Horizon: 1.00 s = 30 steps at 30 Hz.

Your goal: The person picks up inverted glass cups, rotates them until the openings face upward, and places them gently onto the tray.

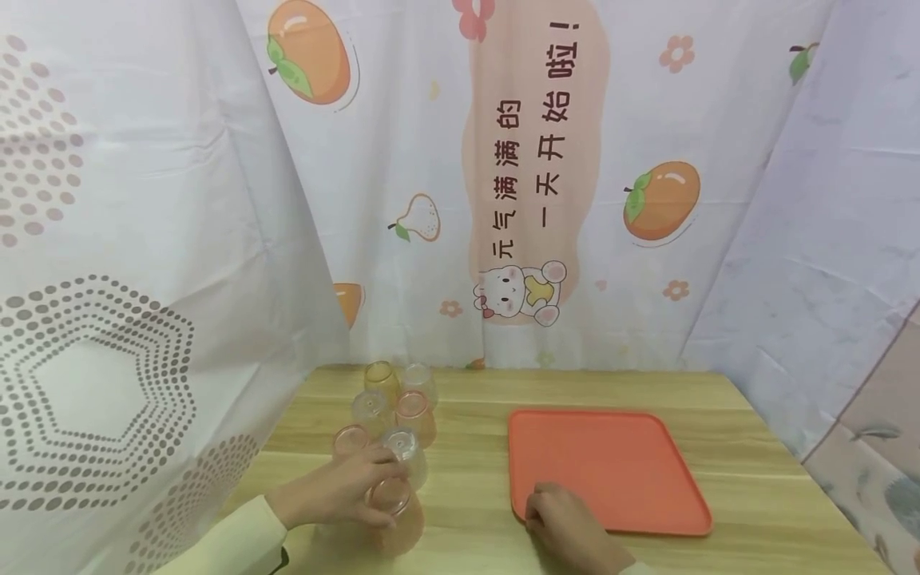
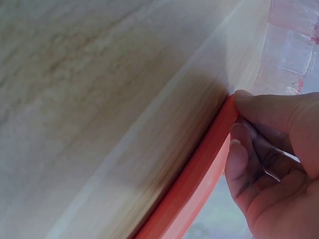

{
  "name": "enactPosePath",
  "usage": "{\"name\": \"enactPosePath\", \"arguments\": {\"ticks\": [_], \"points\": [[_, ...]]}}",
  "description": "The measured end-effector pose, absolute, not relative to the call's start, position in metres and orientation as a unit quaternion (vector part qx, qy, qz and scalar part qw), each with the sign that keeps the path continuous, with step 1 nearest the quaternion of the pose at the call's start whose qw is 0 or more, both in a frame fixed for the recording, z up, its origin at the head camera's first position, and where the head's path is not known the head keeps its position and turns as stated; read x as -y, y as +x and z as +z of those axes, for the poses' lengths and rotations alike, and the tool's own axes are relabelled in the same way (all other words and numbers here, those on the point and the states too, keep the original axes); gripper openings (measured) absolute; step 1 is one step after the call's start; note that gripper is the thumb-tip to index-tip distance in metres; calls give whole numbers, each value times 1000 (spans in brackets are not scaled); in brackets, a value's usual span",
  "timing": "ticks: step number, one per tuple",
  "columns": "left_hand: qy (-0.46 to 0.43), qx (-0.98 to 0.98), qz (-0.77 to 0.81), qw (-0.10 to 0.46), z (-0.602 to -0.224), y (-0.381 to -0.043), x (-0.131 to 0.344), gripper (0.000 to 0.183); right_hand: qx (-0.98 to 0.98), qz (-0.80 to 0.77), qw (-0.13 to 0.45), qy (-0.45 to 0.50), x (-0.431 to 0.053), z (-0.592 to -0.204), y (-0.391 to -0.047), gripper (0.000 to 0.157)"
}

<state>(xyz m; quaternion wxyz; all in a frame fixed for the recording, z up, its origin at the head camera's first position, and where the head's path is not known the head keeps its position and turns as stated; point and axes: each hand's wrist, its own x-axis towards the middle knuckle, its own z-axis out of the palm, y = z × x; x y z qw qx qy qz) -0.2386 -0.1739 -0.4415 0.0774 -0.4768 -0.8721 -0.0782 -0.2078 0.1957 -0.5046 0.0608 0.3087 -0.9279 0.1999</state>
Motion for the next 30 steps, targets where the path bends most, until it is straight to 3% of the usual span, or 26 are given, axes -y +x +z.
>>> {"name": "enactPosePath", "arguments": {"ticks": [12,19,30], "points": [[-470,878,-74,56,-437,-237,170,53,932,193,57,302,-196,-505,-209,14],[-479,872,-67,70,-437,-239,169,39,932,190,66,303,-196,-506,-209,16],[-491,863,-95,73,-440,-238,169,36,935,188,52,297,-195,-505,-207,15]]}}
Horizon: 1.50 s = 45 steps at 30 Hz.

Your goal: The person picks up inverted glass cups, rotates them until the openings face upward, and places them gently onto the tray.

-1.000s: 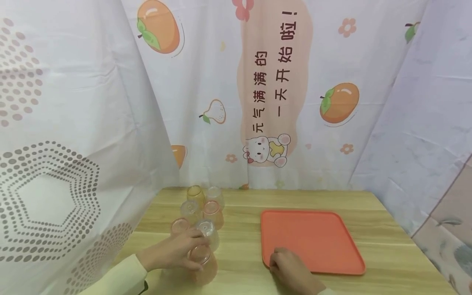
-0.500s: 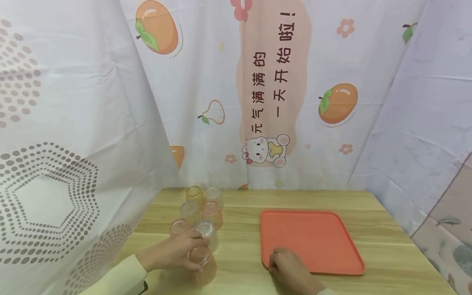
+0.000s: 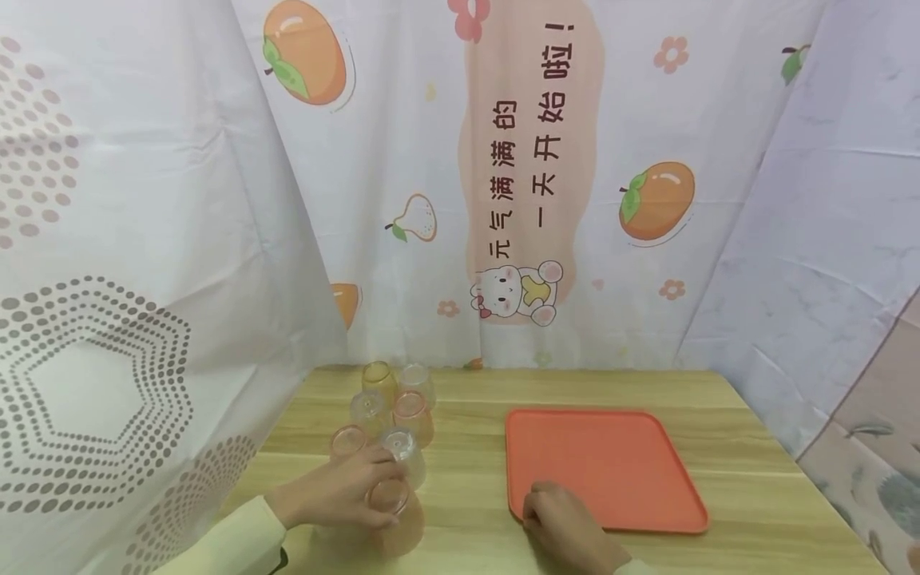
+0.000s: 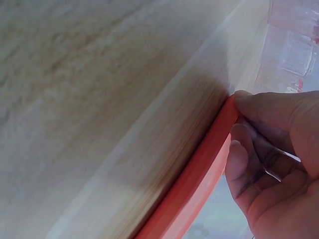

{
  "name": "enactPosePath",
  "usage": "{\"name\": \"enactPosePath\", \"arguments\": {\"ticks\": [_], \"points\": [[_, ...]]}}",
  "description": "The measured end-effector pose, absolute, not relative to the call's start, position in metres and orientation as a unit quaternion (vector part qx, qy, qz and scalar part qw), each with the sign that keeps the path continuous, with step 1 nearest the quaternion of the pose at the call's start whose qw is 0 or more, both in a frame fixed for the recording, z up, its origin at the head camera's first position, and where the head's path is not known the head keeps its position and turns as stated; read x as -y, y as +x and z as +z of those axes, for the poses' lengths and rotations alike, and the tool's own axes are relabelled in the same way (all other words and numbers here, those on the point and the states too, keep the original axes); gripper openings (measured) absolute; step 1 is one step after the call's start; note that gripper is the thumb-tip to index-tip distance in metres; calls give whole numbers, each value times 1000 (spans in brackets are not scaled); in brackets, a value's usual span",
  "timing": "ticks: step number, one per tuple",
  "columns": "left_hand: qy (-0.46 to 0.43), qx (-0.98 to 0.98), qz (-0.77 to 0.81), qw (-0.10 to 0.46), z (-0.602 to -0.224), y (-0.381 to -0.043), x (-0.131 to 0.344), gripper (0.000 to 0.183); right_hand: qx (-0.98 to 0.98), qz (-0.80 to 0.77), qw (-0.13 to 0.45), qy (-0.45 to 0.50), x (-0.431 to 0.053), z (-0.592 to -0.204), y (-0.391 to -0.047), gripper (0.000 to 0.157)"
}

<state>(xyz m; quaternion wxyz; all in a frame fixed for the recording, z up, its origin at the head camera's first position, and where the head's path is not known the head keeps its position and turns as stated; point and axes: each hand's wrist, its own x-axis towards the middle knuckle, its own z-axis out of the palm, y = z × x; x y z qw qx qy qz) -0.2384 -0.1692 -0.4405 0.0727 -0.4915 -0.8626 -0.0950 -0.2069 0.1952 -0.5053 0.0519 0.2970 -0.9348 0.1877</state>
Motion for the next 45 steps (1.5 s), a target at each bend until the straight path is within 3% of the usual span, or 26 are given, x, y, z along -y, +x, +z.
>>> {"name": "enactPosePath", "arguments": {"ticks": [9,20,34,45], "points": [[-472,872,-111,67,-439,-238,166,46,929,184,72,313,-197,-506,-206,15],[-452,868,-174,108,-443,-241,159,40,927,190,67,315,-197,-504,-206,15],[-407,875,-240,106,-445,-242,150,42,931,187,58,308,-197,-503,-205,14],[-331,890,-314,29,-443,-239,142,29,930,190,62,310,-198,-504,-205,14]]}}
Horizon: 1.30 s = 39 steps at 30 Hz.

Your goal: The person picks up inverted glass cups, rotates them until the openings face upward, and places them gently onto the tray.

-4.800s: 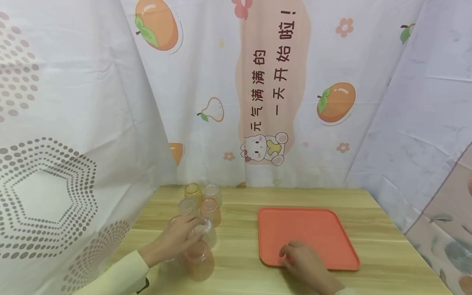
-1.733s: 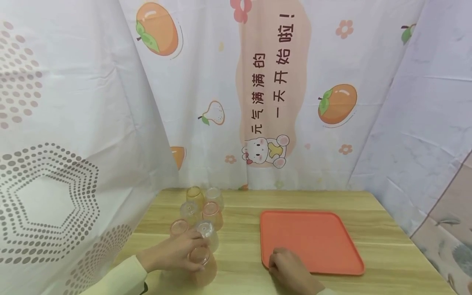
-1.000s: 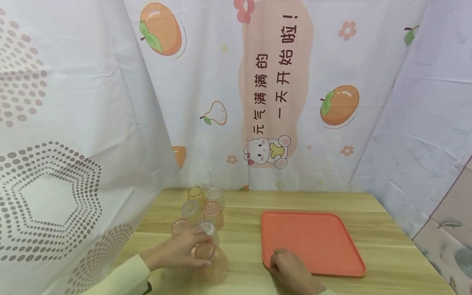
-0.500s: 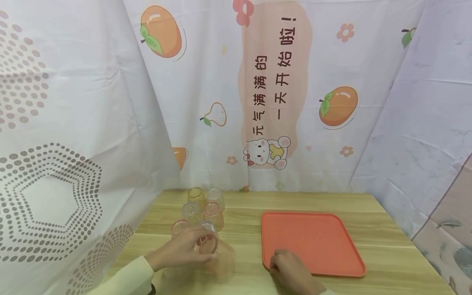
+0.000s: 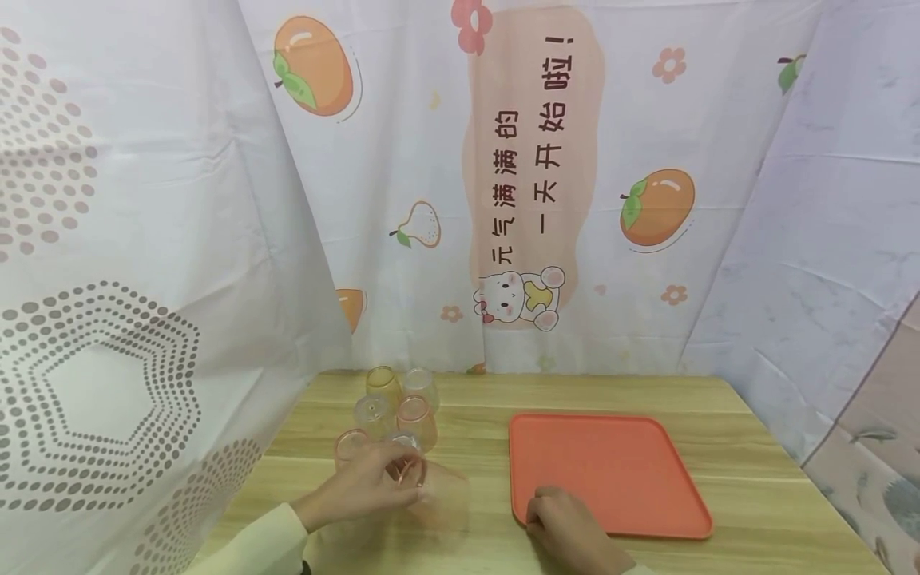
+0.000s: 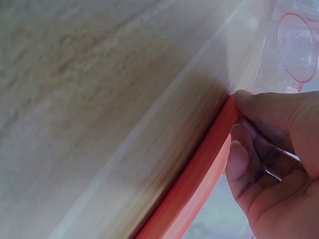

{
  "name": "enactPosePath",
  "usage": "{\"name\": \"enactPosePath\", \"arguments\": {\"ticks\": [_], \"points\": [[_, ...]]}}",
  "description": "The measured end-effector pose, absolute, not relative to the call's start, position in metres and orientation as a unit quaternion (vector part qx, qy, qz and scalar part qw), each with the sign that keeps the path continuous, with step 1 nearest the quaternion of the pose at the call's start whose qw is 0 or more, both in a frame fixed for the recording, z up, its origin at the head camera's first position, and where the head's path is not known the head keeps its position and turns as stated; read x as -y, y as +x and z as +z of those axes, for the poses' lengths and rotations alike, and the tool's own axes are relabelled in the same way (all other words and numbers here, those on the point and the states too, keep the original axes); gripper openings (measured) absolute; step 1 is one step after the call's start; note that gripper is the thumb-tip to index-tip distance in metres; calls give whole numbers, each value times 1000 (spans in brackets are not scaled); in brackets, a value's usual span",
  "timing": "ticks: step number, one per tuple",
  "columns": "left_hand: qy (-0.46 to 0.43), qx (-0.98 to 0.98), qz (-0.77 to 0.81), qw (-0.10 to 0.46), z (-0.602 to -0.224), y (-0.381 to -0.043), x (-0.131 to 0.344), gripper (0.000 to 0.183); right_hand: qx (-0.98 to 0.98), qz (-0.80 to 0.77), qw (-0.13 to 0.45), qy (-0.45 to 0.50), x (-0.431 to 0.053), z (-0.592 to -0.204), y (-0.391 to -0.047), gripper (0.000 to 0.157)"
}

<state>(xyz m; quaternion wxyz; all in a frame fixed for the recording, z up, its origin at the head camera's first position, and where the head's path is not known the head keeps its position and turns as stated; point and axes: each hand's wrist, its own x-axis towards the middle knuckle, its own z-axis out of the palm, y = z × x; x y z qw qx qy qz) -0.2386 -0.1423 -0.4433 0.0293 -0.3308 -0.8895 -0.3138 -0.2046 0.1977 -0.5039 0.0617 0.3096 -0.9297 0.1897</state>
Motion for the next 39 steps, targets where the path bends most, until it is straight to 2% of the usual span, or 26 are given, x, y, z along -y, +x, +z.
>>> {"name": "enactPosePath", "arguments": {"ticks": [4,19,32,39], "points": [[-318,882,-347,6,-444,-238,138,24,931,188,56,309,-199,-505,-204,12],[-264,881,-392,2,-449,-235,130,42,929,196,66,308,-202,-505,-205,9],[-223,856,-465,-40,-446,-233,122,39,914,266,75,296,-195,-498,-206,4],[-204,842,-498,-49,-447,-231,117,44,895,352,31,273,-192,-492,-202,5]]}}
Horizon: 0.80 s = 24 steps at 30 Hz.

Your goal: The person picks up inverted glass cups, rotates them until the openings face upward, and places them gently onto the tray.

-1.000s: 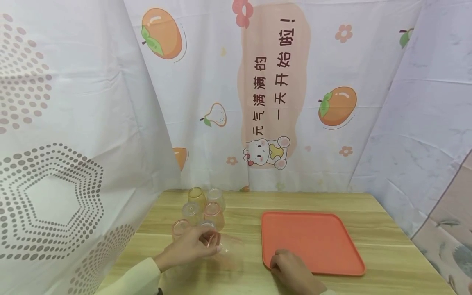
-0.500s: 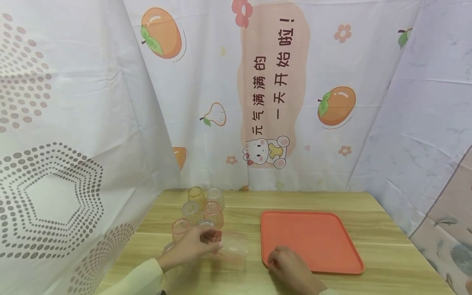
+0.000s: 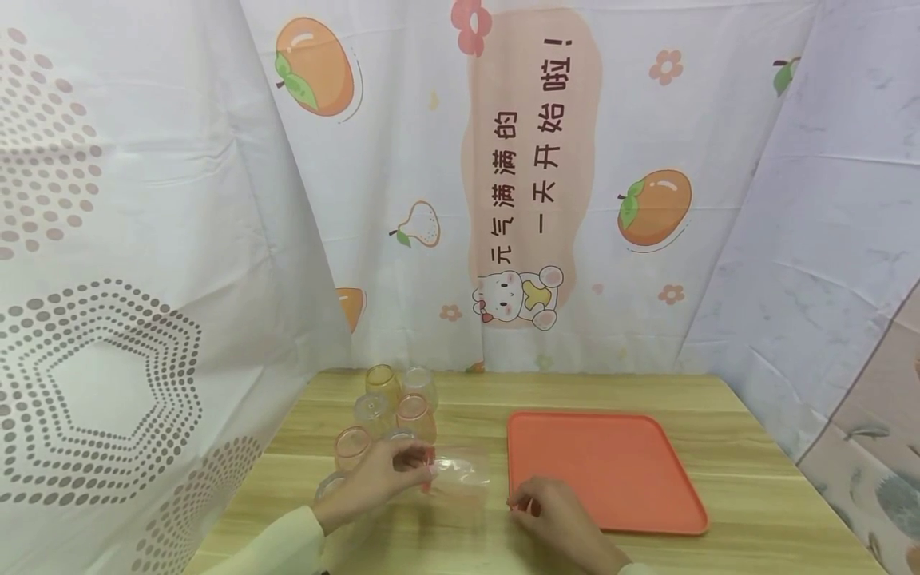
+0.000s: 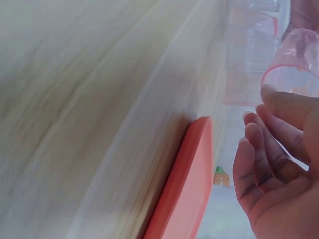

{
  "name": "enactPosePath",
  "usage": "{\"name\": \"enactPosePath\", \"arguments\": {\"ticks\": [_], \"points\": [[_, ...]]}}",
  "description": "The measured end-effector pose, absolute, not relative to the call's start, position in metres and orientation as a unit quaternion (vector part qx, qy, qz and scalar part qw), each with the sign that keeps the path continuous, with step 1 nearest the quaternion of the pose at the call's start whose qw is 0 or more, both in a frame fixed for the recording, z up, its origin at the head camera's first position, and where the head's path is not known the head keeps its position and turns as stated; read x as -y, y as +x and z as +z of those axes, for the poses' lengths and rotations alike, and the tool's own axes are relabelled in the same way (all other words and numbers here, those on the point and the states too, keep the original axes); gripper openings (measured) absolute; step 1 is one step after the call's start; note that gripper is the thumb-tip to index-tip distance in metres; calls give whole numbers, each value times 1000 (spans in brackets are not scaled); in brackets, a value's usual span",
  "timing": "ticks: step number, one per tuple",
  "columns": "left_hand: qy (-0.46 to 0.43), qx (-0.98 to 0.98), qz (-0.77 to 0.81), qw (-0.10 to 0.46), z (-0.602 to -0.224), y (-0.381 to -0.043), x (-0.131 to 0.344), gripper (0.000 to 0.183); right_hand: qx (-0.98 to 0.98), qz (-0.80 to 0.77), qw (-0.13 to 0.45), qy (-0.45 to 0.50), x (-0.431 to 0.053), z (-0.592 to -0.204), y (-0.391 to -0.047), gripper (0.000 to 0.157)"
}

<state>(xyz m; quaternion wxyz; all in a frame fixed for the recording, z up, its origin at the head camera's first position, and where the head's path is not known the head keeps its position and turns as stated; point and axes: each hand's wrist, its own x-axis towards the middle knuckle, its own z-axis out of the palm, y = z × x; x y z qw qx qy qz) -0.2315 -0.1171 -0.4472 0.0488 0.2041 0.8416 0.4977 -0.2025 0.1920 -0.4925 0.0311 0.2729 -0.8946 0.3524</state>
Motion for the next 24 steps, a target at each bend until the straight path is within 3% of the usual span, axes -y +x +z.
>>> {"name": "enactPosePath", "arguments": {"ticks": [8,24], "points": [[213,-826,520,55,-449,-230,112,40,884,417,2,213,-181,-480,-196,21],[190,-807,553,83,-453,-230,108,42,838,517,-11,176,-174,-477,-192,24]]}}
